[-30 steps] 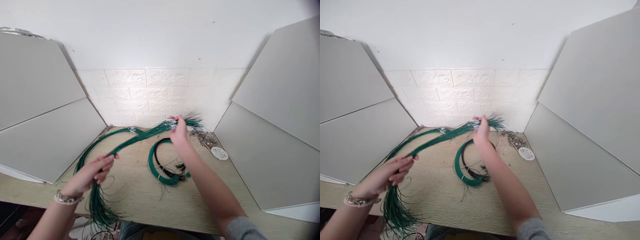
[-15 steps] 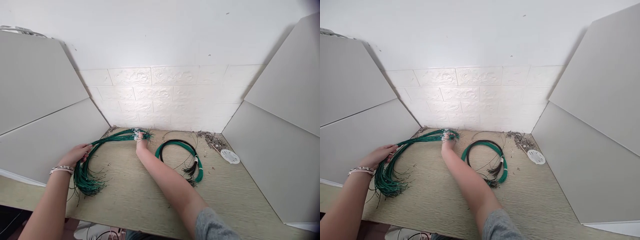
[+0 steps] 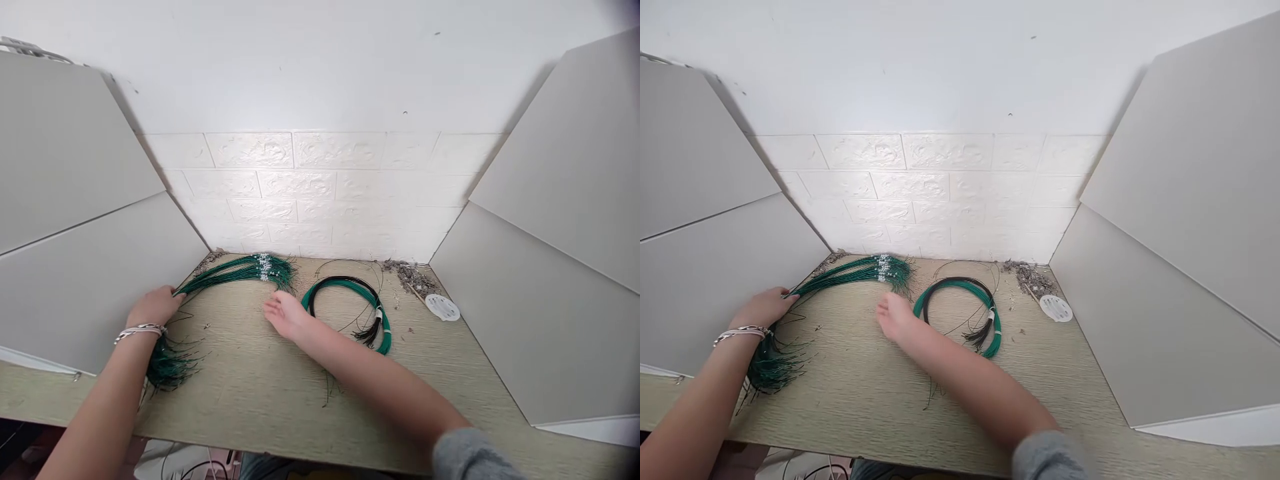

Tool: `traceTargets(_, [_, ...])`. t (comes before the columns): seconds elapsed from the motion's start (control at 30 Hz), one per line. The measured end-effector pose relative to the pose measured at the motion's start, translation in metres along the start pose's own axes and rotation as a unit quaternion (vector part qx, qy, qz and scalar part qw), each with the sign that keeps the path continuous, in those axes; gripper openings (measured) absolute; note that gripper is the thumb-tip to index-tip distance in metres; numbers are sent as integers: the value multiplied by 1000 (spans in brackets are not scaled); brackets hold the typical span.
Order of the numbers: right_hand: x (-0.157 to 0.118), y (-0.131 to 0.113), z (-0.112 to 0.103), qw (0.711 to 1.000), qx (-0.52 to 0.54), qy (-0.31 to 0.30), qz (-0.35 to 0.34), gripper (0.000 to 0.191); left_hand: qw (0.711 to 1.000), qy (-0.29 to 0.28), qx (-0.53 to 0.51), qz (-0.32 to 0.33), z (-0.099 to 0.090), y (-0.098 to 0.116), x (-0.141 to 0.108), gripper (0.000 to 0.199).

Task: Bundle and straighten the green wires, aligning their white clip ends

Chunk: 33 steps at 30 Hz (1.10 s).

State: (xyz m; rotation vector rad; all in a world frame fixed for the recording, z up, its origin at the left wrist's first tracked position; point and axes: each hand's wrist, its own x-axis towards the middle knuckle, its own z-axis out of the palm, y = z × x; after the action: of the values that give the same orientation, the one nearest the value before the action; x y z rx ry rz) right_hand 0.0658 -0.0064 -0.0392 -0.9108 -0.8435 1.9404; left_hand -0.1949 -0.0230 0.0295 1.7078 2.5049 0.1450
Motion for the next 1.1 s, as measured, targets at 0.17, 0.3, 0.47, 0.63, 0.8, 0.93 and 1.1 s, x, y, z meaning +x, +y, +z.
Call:
traceTargets(0.17, [-79,-27,-39,965,-30,-186,184,25,976,68,-157,134,-30,75,-60,49])
traceTargets(0.3, [-106,-43,-90,980,-8,-150,134,36,758,-140,-557,311,-10,155,-104,50])
traceTargets(0.47, [-104,-52,-141,993,116,-34,-2,44,414,-361,-786,282,46,212,-97,79])
traceTargets(0.63, [-106,-61,-150,983,163,-28,-85,48,343,-372,-837,209,69,208,-78,83])
traceTargets(0.8, [-113,-60,-149,983,160,-6,-90,49,346,-393,-823,220,71,199,-77,86])
traceTargets(0.93, [-114,-56,-148,986,146,-14,-84,49,341,-395,-824,222,72,200,-77,84])
traceTargets(1.1, [-116,-56,-144,985,148,-33,-82,39,332,-392,-827,227,74,199,-73,82])
